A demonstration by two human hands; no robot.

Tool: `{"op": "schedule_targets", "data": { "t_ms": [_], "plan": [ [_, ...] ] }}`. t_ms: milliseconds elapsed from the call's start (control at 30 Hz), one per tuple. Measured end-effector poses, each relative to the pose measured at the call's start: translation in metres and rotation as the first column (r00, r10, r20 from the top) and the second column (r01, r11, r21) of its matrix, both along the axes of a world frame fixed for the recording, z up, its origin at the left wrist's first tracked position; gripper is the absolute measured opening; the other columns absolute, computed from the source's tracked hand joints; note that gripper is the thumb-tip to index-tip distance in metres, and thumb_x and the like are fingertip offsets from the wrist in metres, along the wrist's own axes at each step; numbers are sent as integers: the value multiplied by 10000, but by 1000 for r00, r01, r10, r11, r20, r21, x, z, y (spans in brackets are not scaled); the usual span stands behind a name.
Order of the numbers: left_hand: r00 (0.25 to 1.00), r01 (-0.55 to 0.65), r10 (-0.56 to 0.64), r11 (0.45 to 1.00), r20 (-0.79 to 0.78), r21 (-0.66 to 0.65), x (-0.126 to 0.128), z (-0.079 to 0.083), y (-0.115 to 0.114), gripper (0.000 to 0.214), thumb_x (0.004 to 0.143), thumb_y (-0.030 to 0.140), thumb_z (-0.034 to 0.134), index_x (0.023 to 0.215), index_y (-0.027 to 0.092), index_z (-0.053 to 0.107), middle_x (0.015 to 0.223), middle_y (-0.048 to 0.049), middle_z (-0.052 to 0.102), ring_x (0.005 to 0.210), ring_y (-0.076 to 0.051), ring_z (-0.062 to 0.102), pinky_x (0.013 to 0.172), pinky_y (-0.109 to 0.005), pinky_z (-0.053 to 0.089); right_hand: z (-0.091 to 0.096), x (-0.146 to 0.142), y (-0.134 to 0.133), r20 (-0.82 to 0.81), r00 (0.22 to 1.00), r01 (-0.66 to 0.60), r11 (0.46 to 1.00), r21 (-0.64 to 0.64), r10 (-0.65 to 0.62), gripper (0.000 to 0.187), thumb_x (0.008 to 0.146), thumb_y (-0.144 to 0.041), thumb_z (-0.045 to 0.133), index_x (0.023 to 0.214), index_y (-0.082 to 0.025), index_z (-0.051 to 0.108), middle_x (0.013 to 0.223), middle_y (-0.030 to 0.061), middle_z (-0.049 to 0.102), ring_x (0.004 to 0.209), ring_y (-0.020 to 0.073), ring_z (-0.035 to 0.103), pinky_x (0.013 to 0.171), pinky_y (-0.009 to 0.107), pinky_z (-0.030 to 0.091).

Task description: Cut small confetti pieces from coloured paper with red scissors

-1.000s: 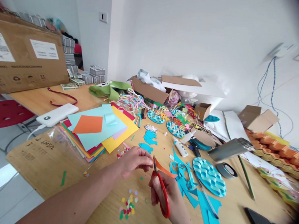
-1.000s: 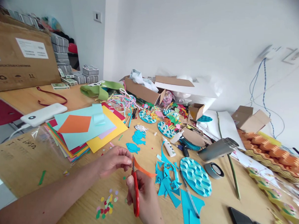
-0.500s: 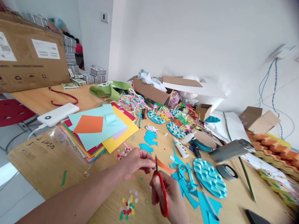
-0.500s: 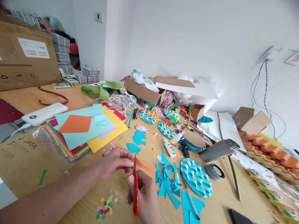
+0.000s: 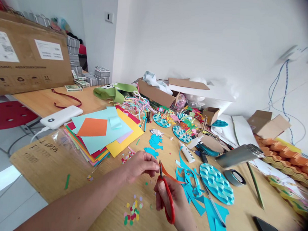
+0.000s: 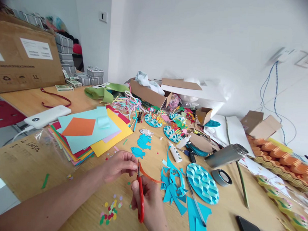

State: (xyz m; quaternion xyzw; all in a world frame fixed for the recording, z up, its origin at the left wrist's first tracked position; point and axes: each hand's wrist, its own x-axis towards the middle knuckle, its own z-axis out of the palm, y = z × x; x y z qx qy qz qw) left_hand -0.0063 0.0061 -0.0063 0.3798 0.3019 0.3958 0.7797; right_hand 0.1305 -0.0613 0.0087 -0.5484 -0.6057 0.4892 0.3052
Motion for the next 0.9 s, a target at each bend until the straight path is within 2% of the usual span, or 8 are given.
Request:
{"op": "schedule_targets", "data": {
  "t_ms": [500, 733, 900],
  "plan": [
    [999, 51, -51, 999, 5, -19, -4, -5, 2, 114, 572, 188, 656, 617, 107, 590, 578, -3, 586, 469, -74, 490, 520, -225, 382, 3, 1, -1, 17, 1000, 3, 999, -41, -2, 446, 786, -593, 420, 649, -169, 427, 390, -47, 446, 320, 64, 402, 349, 164, 280],
    [996, 81, -81, 996, 23, -36, -3, -4, 1, 115, 598, 199, 635, 655, 108, 594, 612, -23, 612, 475, -81, 507, 510, -223, 378, 2, 2, 0, 22, 1000, 23, 1000, -20, -22, 443, 789, -581, 430, 625, -170, 427, 389, -27, 476, 327, 66, 411, 354, 163, 278],
    [999, 48, -48, 999, 0, -18, -1, -2, -1, 143, 568, 198, 677, 643, 104, 599, 582, -6, 590, 472, -79, 501, 523, -229, 383, -2, 2, 1, 12, 999, 34, 999, 17, -35, 441, 789, -572, 437, 614, -168, 441, 371, -26, 476, 314, 60, 384, 355, 168, 275]
  ]
}}
